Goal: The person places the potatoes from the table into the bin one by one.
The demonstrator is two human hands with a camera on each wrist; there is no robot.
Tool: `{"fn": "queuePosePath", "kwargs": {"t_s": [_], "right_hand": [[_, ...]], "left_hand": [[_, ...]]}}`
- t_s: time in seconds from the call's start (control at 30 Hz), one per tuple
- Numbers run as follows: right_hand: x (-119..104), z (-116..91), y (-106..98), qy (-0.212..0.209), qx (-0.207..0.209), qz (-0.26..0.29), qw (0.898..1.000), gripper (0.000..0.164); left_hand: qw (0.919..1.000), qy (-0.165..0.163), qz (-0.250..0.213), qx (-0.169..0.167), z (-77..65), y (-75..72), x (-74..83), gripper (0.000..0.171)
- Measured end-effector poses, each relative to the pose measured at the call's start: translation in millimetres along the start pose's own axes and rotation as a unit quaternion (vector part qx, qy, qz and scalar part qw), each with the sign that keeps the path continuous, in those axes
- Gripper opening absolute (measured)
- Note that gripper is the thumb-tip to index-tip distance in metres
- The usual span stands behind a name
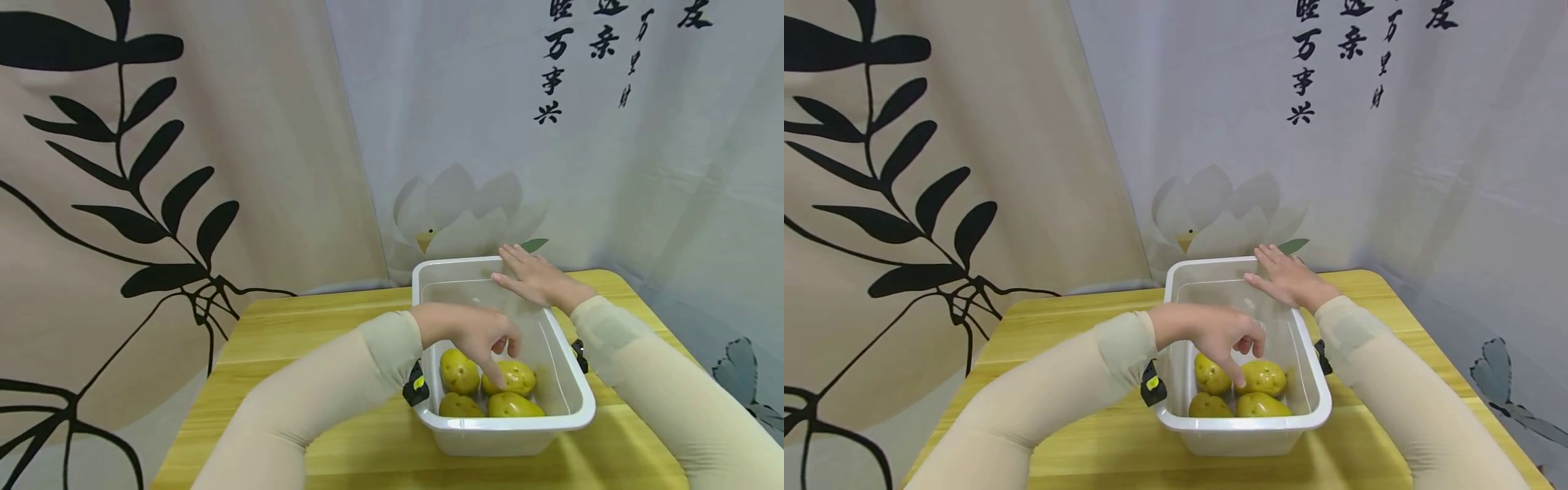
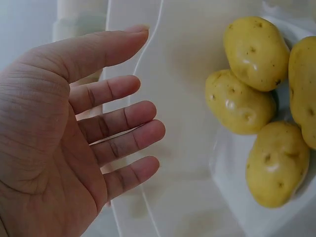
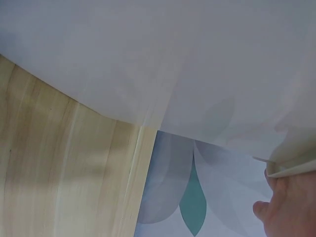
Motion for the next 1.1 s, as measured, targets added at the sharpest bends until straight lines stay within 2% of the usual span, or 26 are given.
{"fn": "queuePosePath", "kwargs": {"t_s": [0.23, 0.5, 0.6, 0.83, 1.1], "right_hand": [[-1, 3, -1, -0.004, 0.002, 0.007, 1.0, 0.08], [2, 8, 0, -0.001, -0.008, -0.001, 1.0, 0.08], [4, 10, 1, -0.002, -0.011, -0.002, 1.0, 0.08], [3, 4, -3, -0.018, -0.012, 0.005, 1.0, 0.079], [3, -4, -6, -0.028, -0.009, 0.019, 0.999, 0.077]], "left_hand": [[0.9991, -0.011, -0.007, 0.041, -22.6, -10.9, -19.0, 0.043], [0.9933, -0.017, -0.014, 0.113, -48.7, -25.7, -37.3, 0.042], [0.989, -0.026, -0.019, 0.144, -61.6, -33.9, -47.3, 0.043], [0.9734, -0.081, -0.033, 0.212, -91.2, -45.9, -68.6, 0.043], [0.9618, -0.119, -0.052, 0.241, -113.2, -49.0, -78.9, 0.042]]}}
Point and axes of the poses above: each hand's wrist, its own z-axis towards the middle knuckle, its own y-axis out of the palm, x = y × z, the point moved 5 cm from there along z, towards the middle knuckle, and after that the axes turned 12 degrees about x, right-handed, at the moved point
